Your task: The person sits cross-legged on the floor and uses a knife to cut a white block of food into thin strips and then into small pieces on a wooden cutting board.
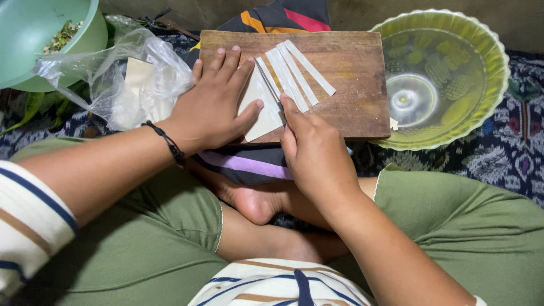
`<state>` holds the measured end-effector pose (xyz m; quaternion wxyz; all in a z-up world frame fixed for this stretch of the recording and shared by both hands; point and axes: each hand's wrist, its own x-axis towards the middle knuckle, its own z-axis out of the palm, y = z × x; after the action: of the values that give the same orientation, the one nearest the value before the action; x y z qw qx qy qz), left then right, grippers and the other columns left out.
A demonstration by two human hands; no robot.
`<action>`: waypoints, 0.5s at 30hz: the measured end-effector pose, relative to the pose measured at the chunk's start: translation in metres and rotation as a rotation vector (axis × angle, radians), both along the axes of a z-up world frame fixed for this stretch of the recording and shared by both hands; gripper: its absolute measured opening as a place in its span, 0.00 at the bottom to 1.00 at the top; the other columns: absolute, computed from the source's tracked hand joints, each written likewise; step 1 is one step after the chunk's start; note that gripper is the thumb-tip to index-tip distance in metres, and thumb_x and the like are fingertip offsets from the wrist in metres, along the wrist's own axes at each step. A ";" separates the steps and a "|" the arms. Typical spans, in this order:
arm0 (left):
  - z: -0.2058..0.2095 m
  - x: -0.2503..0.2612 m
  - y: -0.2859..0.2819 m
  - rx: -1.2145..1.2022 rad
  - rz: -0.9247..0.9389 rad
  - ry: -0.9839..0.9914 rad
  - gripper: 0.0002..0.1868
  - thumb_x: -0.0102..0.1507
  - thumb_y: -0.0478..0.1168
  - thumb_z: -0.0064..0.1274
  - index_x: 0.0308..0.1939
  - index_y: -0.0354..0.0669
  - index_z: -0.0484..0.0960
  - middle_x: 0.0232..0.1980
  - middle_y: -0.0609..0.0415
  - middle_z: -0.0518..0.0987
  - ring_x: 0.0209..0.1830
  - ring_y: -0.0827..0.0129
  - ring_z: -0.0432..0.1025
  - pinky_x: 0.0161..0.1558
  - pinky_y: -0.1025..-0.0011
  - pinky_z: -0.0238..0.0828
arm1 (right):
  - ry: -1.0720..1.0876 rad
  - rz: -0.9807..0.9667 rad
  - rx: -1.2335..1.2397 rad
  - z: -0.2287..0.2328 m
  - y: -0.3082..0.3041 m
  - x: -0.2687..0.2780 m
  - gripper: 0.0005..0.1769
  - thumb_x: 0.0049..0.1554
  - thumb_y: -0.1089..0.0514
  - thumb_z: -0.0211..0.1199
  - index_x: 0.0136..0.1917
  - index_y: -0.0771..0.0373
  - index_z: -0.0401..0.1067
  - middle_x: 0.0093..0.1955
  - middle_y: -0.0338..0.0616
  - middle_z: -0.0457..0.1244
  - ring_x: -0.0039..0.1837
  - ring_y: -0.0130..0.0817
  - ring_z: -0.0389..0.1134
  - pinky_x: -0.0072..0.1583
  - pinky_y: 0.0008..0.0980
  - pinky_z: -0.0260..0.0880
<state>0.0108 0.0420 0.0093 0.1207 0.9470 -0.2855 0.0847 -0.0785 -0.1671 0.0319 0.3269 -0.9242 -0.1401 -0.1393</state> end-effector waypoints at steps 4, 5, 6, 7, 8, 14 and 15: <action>-0.009 -0.001 -0.010 -0.049 0.069 0.003 0.43 0.67 0.60 0.43 0.77 0.33 0.58 0.79 0.28 0.52 0.79 0.31 0.44 0.73 0.36 0.32 | -0.008 0.017 0.034 -0.001 0.000 -0.001 0.25 0.58 0.63 0.57 0.70 0.63 0.70 0.48 0.62 0.68 0.49 0.61 0.70 0.53 0.52 0.69; -0.010 -0.001 -0.011 -0.048 0.086 0.013 0.43 0.67 0.60 0.44 0.77 0.34 0.58 0.80 0.28 0.51 0.80 0.32 0.44 0.74 0.36 0.31 | -0.012 0.020 0.035 0.000 0.000 0.000 0.25 0.58 0.63 0.57 0.70 0.63 0.70 0.48 0.62 0.68 0.49 0.61 0.70 0.53 0.52 0.69; -0.011 -0.001 -0.013 -0.047 0.101 0.021 0.43 0.66 0.60 0.44 0.77 0.34 0.57 0.80 0.29 0.51 0.80 0.32 0.43 0.74 0.36 0.31 | -0.018 0.022 0.038 0.000 0.000 0.000 0.25 0.58 0.64 0.57 0.70 0.63 0.70 0.48 0.62 0.68 0.49 0.61 0.70 0.54 0.52 0.69; -0.012 -0.001 -0.015 -0.045 0.112 0.017 0.44 0.66 0.61 0.44 0.77 0.34 0.57 0.80 0.29 0.51 0.80 0.32 0.43 0.74 0.36 0.30 | -0.012 0.023 0.037 0.000 0.000 0.001 0.25 0.59 0.64 0.57 0.70 0.64 0.70 0.47 0.63 0.68 0.49 0.61 0.70 0.54 0.52 0.69; -0.013 0.000 -0.017 -0.043 0.123 0.014 0.45 0.66 0.61 0.44 0.77 0.34 0.57 0.80 0.29 0.51 0.80 0.32 0.42 0.73 0.35 0.30 | -0.005 0.024 0.037 0.000 0.000 0.002 0.25 0.59 0.63 0.57 0.70 0.64 0.70 0.47 0.63 0.68 0.49 0.61 0.70 0.54 0.52 0.69; -0.016 -0.003 -0.022 -0.050 0.172 0.010 0.45 0.65 0.62 0.45 0.77 0.35 0.56 0.80 0.30 0.50 0.80 0.33 0.42 0.73 0.35 0.29 | 0.010 0.008 -0.002 0.001 0.001 0.002 0.25 0.58 0.63 0.57 0.69 0.66 0.70 0.46 0.64 0.68 0.49 0.63 0.69 0.54 0.54 0.68; -0.017 -0.004 -0.023 -0.050 0.179 0.011 0.45 0.65 0.62 0.45 0.77 0.35 0.56 0.80 0.30 0.50 0.80 0.33 0.42 0.73 0.35 0.29 | 0.013 -0.002 -0.020 0.001 0.002 0.002 0.25 0.58 0.63 0.58 0.69 0.66 0.70 0.46 0.64 0.68 0.49 0.63 0.69 0.53 0.54 0.68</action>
<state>0.0070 0.0194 -0.0073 0.1378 0.9658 -0.1967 0.0971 -0.0766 -0.1651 0.0327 0.3186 -0.9283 -0.1385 -0.1323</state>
